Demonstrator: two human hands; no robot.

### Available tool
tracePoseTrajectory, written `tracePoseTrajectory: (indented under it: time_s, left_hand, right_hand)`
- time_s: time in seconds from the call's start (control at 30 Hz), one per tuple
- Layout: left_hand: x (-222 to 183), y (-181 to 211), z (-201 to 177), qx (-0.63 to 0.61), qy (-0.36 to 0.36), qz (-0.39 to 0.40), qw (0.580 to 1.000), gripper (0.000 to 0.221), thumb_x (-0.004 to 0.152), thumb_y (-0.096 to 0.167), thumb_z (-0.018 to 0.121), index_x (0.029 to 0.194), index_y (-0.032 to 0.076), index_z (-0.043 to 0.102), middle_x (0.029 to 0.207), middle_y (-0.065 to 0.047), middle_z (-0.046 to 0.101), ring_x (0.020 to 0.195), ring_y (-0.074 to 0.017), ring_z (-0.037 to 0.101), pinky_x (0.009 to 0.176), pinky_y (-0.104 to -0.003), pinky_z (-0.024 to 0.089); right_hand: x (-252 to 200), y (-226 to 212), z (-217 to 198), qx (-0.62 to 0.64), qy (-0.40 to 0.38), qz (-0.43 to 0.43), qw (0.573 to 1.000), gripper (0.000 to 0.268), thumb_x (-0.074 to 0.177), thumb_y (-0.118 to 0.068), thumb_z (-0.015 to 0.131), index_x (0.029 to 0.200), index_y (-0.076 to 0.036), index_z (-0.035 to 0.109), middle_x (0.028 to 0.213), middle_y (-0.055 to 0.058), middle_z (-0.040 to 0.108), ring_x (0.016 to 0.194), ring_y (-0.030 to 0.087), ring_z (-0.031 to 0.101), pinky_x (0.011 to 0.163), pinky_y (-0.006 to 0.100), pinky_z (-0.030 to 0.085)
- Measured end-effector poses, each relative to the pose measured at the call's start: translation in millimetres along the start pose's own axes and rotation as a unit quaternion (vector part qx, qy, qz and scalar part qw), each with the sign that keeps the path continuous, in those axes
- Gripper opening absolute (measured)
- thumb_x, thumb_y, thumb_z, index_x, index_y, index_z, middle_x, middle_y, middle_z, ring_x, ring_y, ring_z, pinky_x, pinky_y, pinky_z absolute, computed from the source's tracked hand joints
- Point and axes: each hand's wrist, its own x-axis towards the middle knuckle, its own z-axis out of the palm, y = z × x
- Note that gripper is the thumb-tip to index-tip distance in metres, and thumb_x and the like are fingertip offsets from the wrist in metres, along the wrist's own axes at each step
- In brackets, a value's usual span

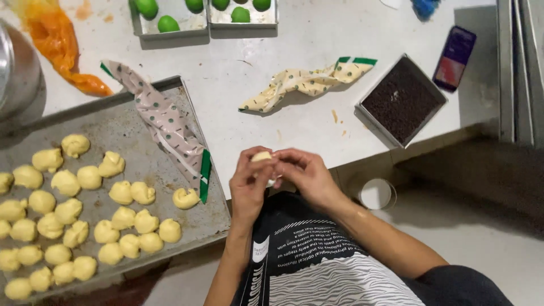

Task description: Filling small portions of dough with a dark paste using a piping bag and sealing them into buns.

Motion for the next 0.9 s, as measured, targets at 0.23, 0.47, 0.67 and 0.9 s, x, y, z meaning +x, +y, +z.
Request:
tracePoseTrajectory:
  time_s: [0.23,0.47,0.67,0.9]
  left_hand:
    - [-2,-17,29,-0.162,0.065,-0.056,0.983,0.086,0.080,0.017,0.076,0.146,0.004,0.023,0.092,-0.017,0.063,0.082,-0.0152,0.061,0.073,-0.027,0.055]
    - [-18,-40,49,-0.159,0.072,-0.122,0.977,0.059,0.072,0.038,0.077,0.109,-0.002,0.056,0.089,-0.014,0.064,0.065,-0.0108,0.061,0.058,-0.022,0.055]
    - [-25,-7,68,-0.184,0.105,-0.145,0.967,0.060,0.084,0.043,0.062,0.123,-0.002,0.052,0.103,-0.015,0.063,0.087,-0.0159,0.062,0.082,-0.033,0.056]
    - [-30,-7,41,-0.225,-0.023,-0.161,0.961,0.050,0.086,0.011,0.066,0.129,-0.003,0.044,0.085,-0.013,0.064,0.072,-0.0160,0.063,0.071,-0.033,0.058]
  right_hand:
    - [14,-17,-46,-0.313,-0.089,-0.249,0.912,0.015,0.074,-0.009,0.080,0.084,-0.006,0.069,0.065,0.004,0.057,0.054,0.017,0.058,0.054,0.029,0.051]
    - [10,-31,-64,-0.438,-0.228,-0.393,0.776,0.014,0.086,-0.008,0.066,0.100,-0.004,0.069,0.087,0.011,0.064,0.058,0.024,0.061,0.053,0.034,0.052]
    - [24,-33,-77,-0.414,-0.211,-0.367,0.806,0.008,0.085,-0.004,0.067,0.092,-0.006,0.070,0.081,0.007,0.064,0.060,0.021,0.060,0.055,0.031,0.052]
    - [19,-68,-48,-0.333,-0.342,-0.287,0.830,0.007,0.081,-0.006,0.072,0.088,-0.005,0.069,0.080,0.010,0.065,0.054,0.021,0.058,0.064,0.038,0.056]
